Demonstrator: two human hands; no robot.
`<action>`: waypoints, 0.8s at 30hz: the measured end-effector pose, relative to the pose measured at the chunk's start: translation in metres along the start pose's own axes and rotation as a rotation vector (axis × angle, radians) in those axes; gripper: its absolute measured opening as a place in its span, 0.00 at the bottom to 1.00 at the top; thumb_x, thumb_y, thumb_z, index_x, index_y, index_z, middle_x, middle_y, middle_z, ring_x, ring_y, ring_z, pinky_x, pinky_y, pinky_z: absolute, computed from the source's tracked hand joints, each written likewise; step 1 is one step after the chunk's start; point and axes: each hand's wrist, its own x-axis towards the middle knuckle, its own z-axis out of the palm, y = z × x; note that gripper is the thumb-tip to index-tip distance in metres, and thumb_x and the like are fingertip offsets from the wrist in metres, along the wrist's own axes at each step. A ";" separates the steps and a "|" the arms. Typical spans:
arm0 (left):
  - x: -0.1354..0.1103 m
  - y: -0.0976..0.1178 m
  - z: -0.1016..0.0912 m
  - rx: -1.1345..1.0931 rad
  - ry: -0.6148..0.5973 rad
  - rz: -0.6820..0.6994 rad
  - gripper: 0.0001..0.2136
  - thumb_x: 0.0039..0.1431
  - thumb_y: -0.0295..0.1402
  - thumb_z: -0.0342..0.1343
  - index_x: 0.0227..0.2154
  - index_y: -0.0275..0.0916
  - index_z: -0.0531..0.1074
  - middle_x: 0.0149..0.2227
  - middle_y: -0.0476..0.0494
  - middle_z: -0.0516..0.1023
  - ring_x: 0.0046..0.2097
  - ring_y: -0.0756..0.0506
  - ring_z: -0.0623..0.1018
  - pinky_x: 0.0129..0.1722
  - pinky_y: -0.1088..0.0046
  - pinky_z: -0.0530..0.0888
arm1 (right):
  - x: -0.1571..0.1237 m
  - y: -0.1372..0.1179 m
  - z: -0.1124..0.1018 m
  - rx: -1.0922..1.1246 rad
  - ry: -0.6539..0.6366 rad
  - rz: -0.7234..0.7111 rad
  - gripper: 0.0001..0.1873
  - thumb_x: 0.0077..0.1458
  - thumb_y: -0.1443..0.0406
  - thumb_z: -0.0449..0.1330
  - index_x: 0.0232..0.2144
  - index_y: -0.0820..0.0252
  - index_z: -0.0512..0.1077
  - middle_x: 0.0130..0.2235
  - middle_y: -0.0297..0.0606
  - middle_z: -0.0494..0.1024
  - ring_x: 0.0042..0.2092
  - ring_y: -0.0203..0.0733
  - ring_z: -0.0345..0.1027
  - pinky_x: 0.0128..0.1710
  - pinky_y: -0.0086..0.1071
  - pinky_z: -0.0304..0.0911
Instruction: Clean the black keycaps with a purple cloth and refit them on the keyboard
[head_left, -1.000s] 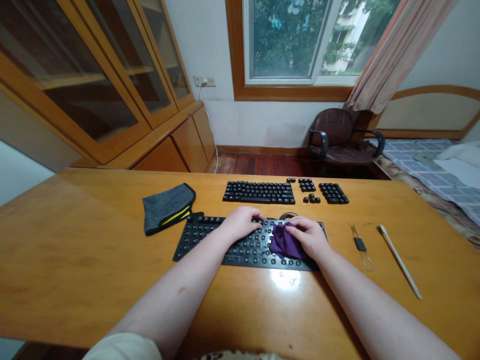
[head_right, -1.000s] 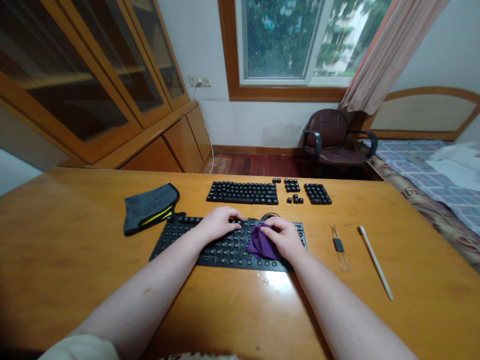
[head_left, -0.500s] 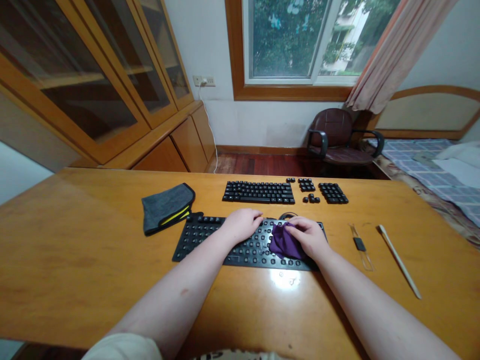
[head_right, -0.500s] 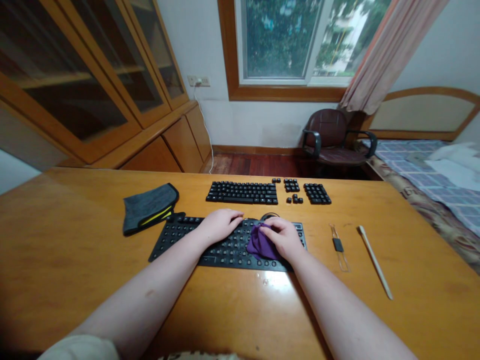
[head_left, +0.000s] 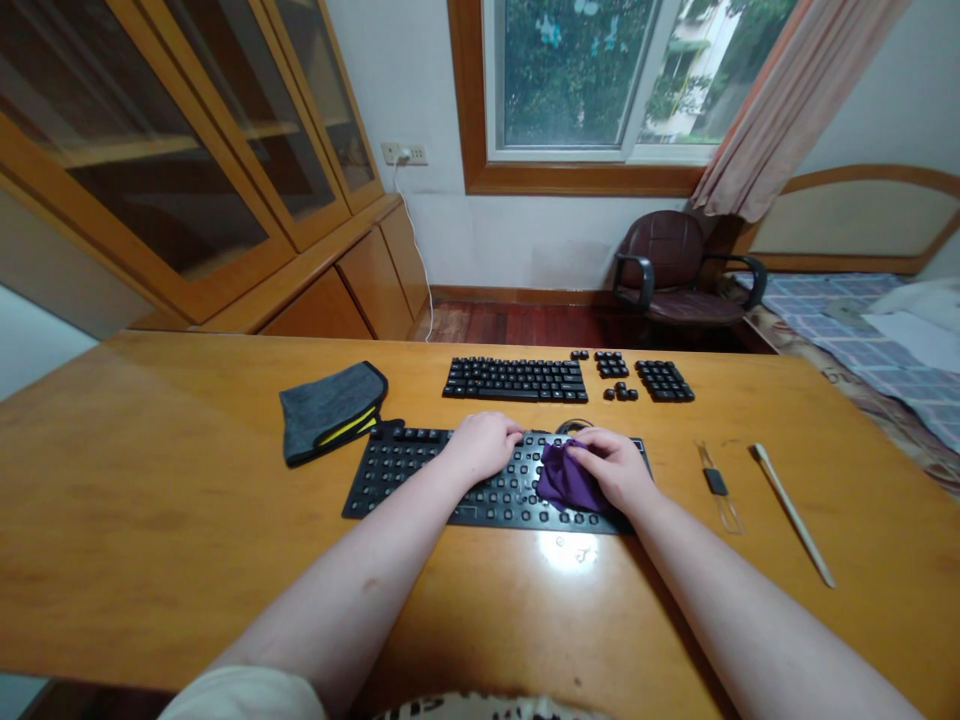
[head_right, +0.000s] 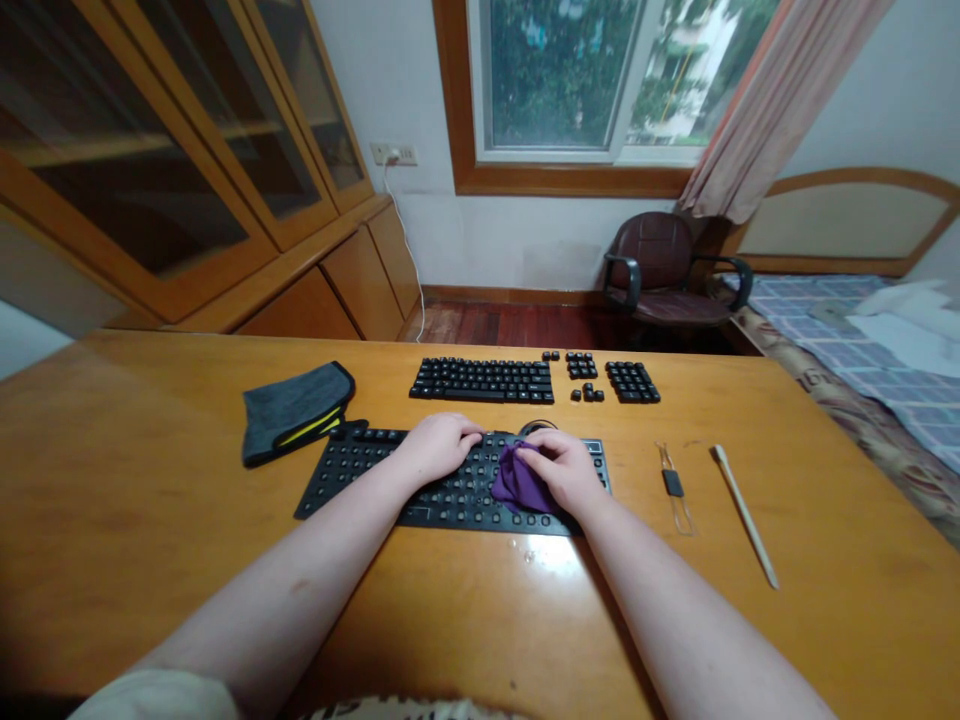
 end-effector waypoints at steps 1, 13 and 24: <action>0.000 0.000 0.000 -0.016 -0.005 -0.015 0.14 0.56 0.37 0.46 0.38 0.44 0.76 0.39 0.43 0.78 0.42 0.42 0.74 0.42 0.68 0.66 | 0.000 0.000 0.000 -0.003 0.000 0.001 0.06 0.46 0.63 0.61 0.23 0.59 0.73 0.28 0.38 0.76 0.33 0.42 0.69 0.37 0.35 0.64; 0.006 0.005 -0.015 -0.112 0.105 -0.129 0.15 0.56 0.37 0.46 0.39 0.41 0.75 0.41 0.43 0.77 0.43 0.42 0.74 0.44 0.68 0.67 | 0.001 0.002 0.001 0.016 0.003 -0.019 0.06 0.46 0.62 0.61 0.23 0.59 0.74 0.28 0.38 0.76 0.33 0.42 0.70 0.37 0.35 0.65; 0.140 0.022 -0.032 -0.118 0.104 -0.006 0.11 0.49 0.32 0.53 0.34 0.37 0.76 0.37 0.41 0.78 0.41 0.43 0.74 0.44 0.70 0.67 | 0.002 -0.002 0.000 0.029 -0.025 -0.030 0.04 0.46 0.64 0.61 0.23 0.58 0.74 0.28 0.38 0.76 0.33 0.42 0.70 0.36 0.34 0.65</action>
